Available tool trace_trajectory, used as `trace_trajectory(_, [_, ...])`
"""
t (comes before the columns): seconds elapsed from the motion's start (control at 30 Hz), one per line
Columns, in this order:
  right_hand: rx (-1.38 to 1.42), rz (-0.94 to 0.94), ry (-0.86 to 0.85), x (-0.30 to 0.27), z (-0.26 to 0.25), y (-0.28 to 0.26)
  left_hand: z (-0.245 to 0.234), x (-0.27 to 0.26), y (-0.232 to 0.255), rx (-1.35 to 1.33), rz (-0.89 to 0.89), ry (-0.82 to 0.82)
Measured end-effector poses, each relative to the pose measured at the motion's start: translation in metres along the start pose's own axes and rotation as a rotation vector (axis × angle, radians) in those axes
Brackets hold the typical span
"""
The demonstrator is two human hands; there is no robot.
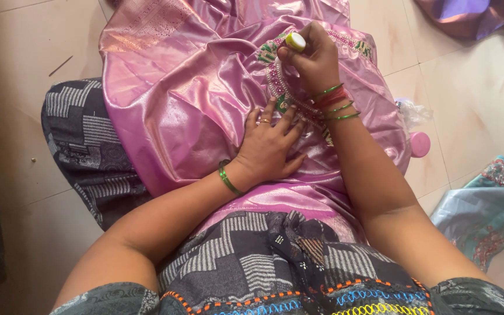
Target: Applying glue and small white beads to the embroidered neckline of a pink garment.
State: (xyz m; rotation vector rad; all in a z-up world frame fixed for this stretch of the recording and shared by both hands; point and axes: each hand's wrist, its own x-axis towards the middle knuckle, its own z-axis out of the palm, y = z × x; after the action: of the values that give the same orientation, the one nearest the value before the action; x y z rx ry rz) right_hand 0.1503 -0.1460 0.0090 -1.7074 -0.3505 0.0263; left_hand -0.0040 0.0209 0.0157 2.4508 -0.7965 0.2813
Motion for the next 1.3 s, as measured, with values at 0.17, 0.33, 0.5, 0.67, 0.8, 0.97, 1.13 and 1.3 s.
trace_trajectory(0.17, [-0.109,-0.024,0.003,-0.001,0.005,-0.001,0.001,0.000,0.000,0.000,-0.004,0.012])
trace_trajectory(0.33, [-0.205,-0.034,0.004,-0.002,0.010,-0.006,0.001,0.000,0.000,0.004,0.000,0.010])
trace_trajectory(0.5, [-0.317,-0.043,0.000,-0.002,0.015,-0.013,0.002,0.000,0.000,0.005,-0.005,-0.010])
trace_trajectory(0.67, [-0.370,-0.187,0.065,0.000,-0.015,-0.008,0.006,-0.001,-0.001,0.008,-0.006,-0.025])
trace_trajectory(0.8, [-0.152,-0.141,0.322,-0.032,-0.084,-0.038,0.005,-0.002,-0.002,0.000,0.007,-0.070])
trace_trajectory(0.97, [-0.087,0.018,0.616,-0.135,-0.174,-0.071,0.002,-0.002,-0.001,-0.026,0.024,-0.087])
trace_trajectory(1.13, [0.045,0.094,0.803,-0.199,-0.177,-0.084,0.001,-0.001,-0.001,0.014,0.027,-0.077])
trace_trajectory(1.3, [0.249,0.114,0.637,-0.175,-0.114,-0.065,0.004,-0.002,0.001,0.047,0.006,-0.087])
